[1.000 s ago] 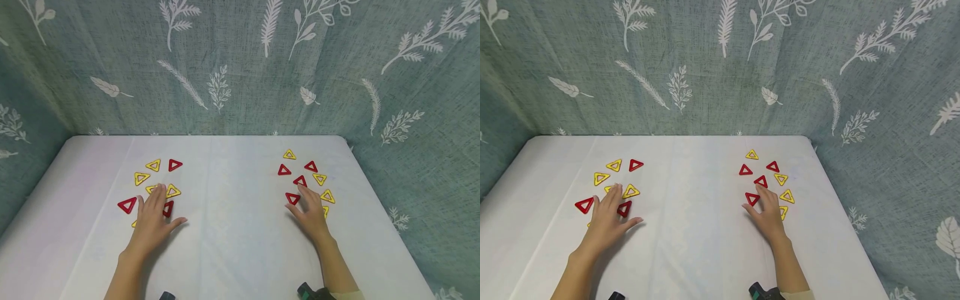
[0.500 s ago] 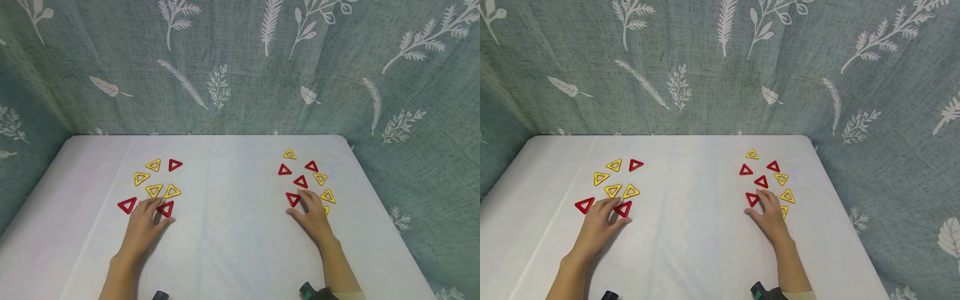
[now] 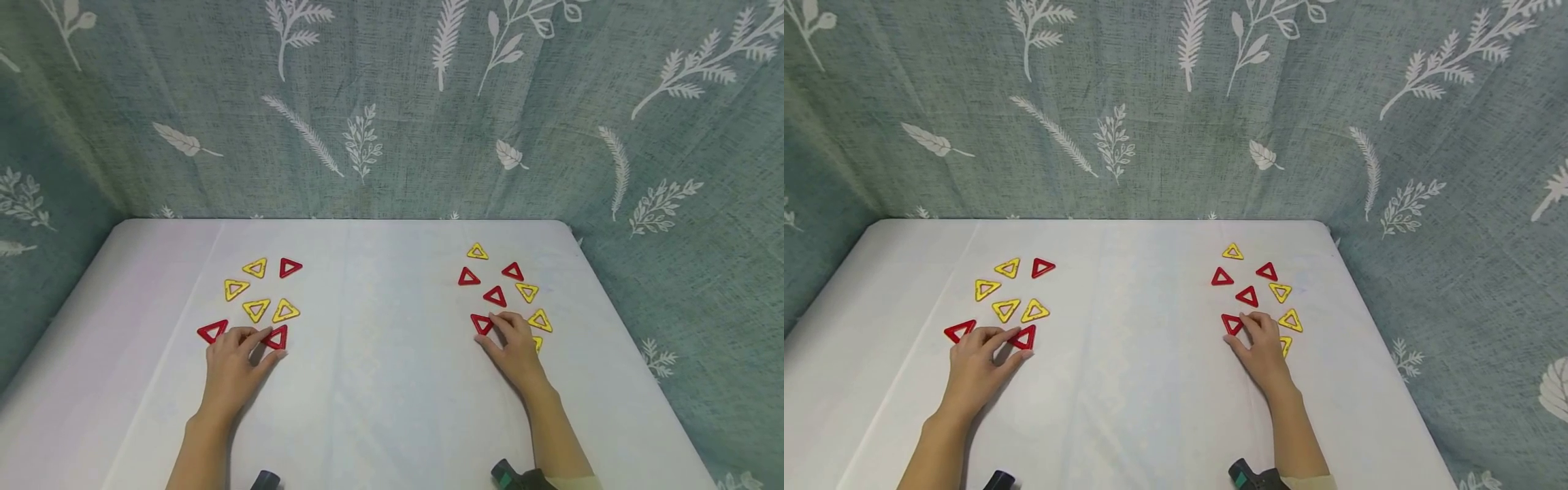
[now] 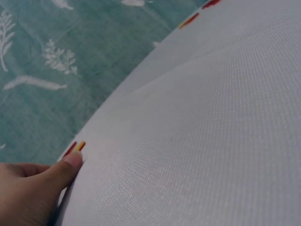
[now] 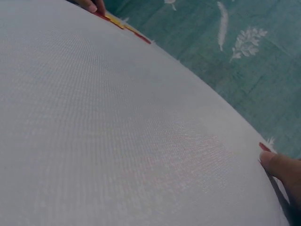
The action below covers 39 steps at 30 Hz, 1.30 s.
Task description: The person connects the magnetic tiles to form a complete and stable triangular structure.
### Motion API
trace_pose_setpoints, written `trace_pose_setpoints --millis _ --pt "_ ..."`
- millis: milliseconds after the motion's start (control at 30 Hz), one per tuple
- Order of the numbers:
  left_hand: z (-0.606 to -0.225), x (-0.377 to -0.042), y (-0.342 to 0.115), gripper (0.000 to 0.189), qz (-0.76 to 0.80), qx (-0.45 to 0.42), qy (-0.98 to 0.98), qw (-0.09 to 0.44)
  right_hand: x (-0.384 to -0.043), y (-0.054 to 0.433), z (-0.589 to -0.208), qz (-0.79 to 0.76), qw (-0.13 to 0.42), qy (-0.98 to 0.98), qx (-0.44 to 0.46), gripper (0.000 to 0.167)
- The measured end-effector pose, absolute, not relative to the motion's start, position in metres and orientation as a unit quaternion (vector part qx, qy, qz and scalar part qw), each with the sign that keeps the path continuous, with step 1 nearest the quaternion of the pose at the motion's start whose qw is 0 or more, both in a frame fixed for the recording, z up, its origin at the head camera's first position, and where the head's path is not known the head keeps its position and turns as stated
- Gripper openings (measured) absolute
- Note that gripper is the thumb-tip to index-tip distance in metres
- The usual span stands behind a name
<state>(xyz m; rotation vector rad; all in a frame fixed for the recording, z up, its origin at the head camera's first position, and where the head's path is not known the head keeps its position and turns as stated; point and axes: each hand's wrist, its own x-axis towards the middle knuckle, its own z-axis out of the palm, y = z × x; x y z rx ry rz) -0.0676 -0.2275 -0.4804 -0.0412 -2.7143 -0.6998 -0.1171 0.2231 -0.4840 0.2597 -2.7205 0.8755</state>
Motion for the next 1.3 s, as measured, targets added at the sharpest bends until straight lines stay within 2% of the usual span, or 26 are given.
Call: trace_pose_setpoints --millis 167,600,867,1033,1300 --pt "-0.48 -0.068 -0.227 0.046 -0.239 -0.028 -0.956 0.17 -0.116 0.22 -0.483 0.305 0.129 -0.94 0.088 0.051" --pt "-0.479 -0.072 -0.209 0.049 -0.237 -0.059 -0.957 0.159 -0.112 0.216 -0.485 0.283 0.108 -0.949 0.083 0.05" --pt "-0.48 -0.073 -0.201 0.046 -0.22 -0.065 -0.96 0.161 -0.115 0.217 -0.478 0.359 0.054 -0.93 0.063 0.044" --pt "-0.479 -0.075 -0.195 0.044 -0.223 -0.075 -0.959 0.161 -0.118 0.214 -0.473 0.366 0.041 -0.927 0.072 0.041" --pt "-0.475 -0.084 -0.188 0.043 -0.259 -0.058 -0.957 0.119 -0.122 0.209 -0.473 0.368 0.046 -0.925 0.083 0.041"
